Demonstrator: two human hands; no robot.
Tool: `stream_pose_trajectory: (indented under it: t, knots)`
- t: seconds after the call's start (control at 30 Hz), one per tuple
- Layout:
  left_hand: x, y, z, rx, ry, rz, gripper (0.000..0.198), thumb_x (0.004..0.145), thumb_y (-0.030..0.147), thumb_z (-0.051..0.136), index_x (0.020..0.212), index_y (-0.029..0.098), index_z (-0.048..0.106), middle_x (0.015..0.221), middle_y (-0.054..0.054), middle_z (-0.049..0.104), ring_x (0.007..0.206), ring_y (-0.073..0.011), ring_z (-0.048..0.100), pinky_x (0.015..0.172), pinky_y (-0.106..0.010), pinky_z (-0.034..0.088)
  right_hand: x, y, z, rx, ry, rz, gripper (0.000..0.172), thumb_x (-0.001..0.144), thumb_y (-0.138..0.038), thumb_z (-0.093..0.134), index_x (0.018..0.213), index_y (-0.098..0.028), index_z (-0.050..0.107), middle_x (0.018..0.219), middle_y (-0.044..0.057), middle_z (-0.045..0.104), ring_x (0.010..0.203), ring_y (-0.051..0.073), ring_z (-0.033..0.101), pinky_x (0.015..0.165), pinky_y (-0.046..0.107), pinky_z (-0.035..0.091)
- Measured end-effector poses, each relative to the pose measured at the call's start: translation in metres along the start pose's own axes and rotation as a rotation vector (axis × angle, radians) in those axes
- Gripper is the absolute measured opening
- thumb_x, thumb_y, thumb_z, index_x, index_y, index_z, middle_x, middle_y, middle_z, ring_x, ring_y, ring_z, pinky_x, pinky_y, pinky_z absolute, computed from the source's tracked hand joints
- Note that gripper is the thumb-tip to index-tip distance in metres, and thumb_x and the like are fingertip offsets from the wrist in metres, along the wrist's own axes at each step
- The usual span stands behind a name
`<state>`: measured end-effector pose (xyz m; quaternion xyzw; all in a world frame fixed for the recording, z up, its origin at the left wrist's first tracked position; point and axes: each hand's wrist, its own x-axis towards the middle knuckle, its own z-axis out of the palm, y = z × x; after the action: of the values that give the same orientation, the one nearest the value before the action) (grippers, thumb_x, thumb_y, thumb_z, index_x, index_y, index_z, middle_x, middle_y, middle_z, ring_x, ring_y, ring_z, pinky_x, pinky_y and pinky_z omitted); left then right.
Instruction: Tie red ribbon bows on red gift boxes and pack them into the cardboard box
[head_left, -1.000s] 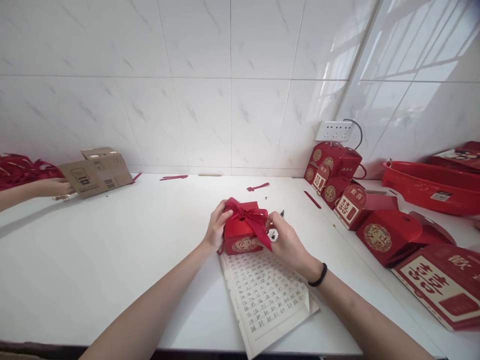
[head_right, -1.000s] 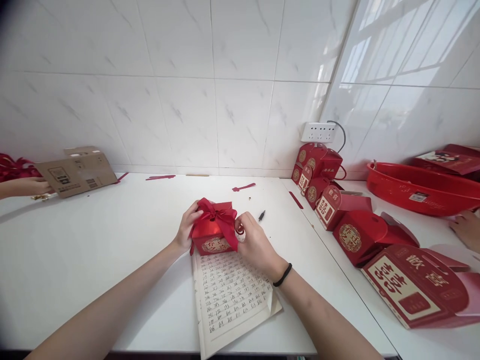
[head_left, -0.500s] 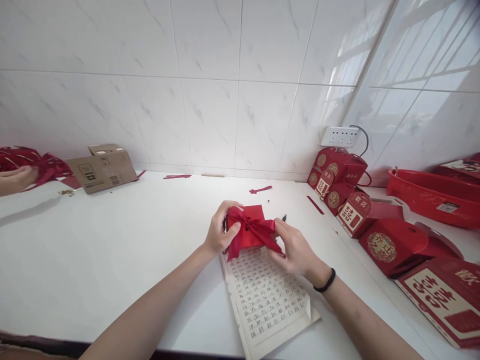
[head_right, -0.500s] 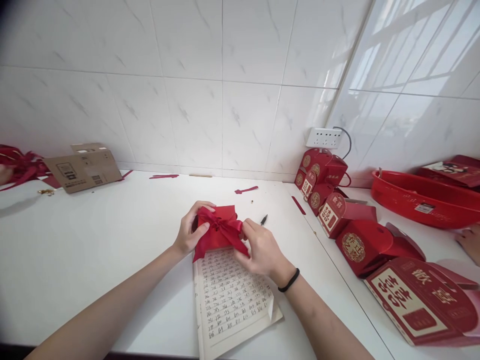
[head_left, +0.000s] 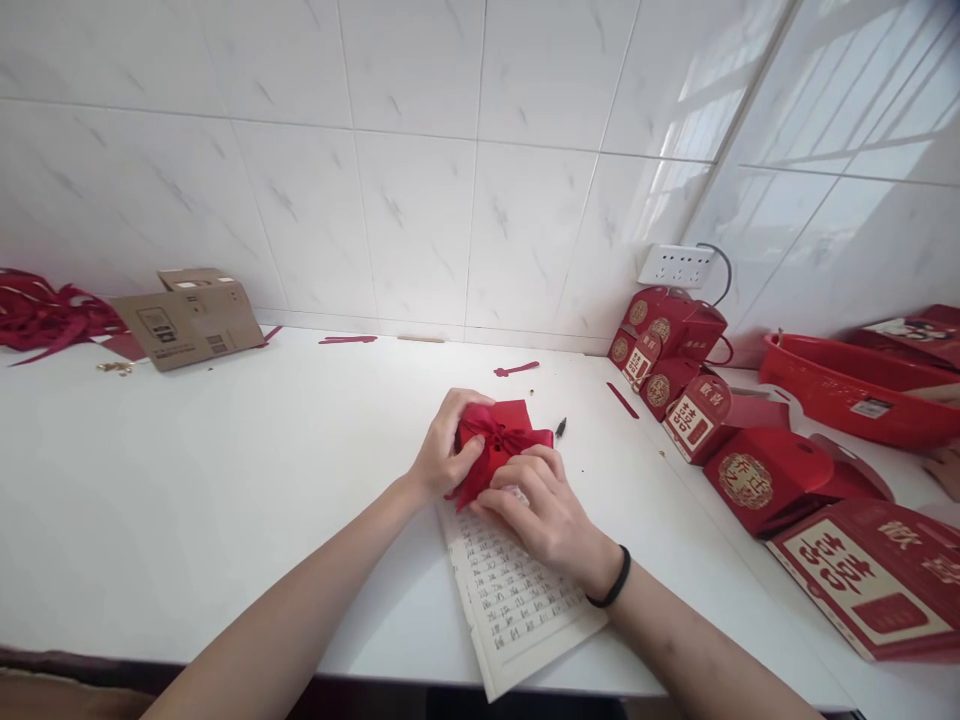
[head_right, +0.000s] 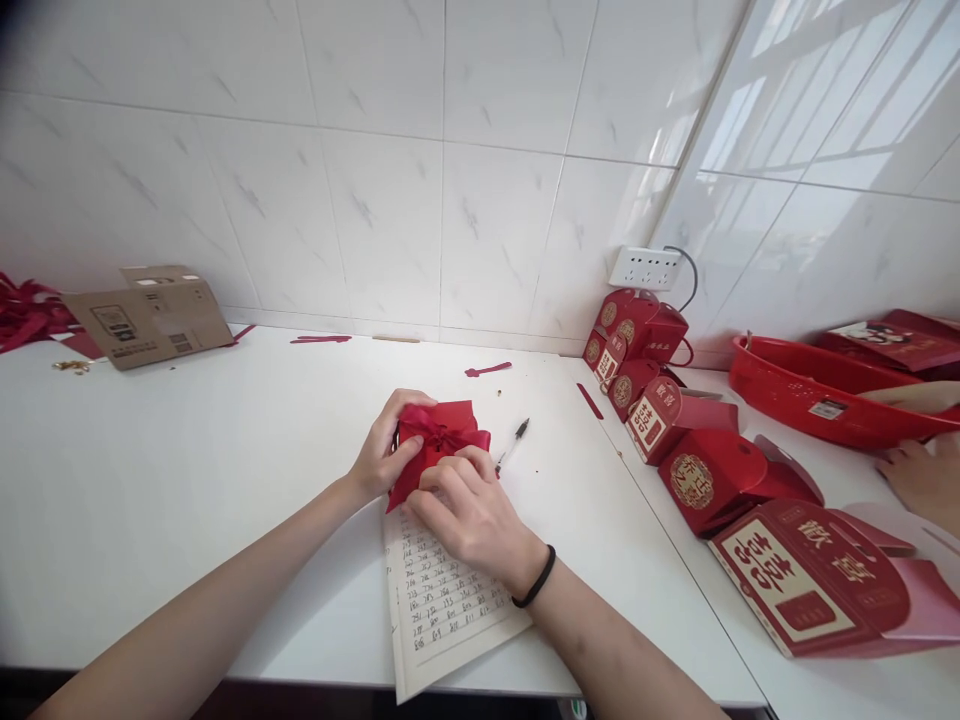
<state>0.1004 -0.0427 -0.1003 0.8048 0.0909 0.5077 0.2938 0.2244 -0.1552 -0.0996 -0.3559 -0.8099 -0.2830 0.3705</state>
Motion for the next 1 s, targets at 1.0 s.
stream_pose_trajectory:
  t: [1.0]
  knots:
    - [0.008,0.024,0.007,0.084,-0.003,-0.300,0.004,0.072,0.020,0.063,0.068,0.020,0.064,0.103,-0.004,0.050,0.104,-0.0210,0.052,0.096,-0.039,0.042,0.005,-0.005,-0.005,0.140,0.009,0.039,0.013,0.088,-0.007,0.051,0.094,-0.011,0.061,0.076,0.005,0.063,0.072,0.015,0.053,0.072,0.035,0.044]
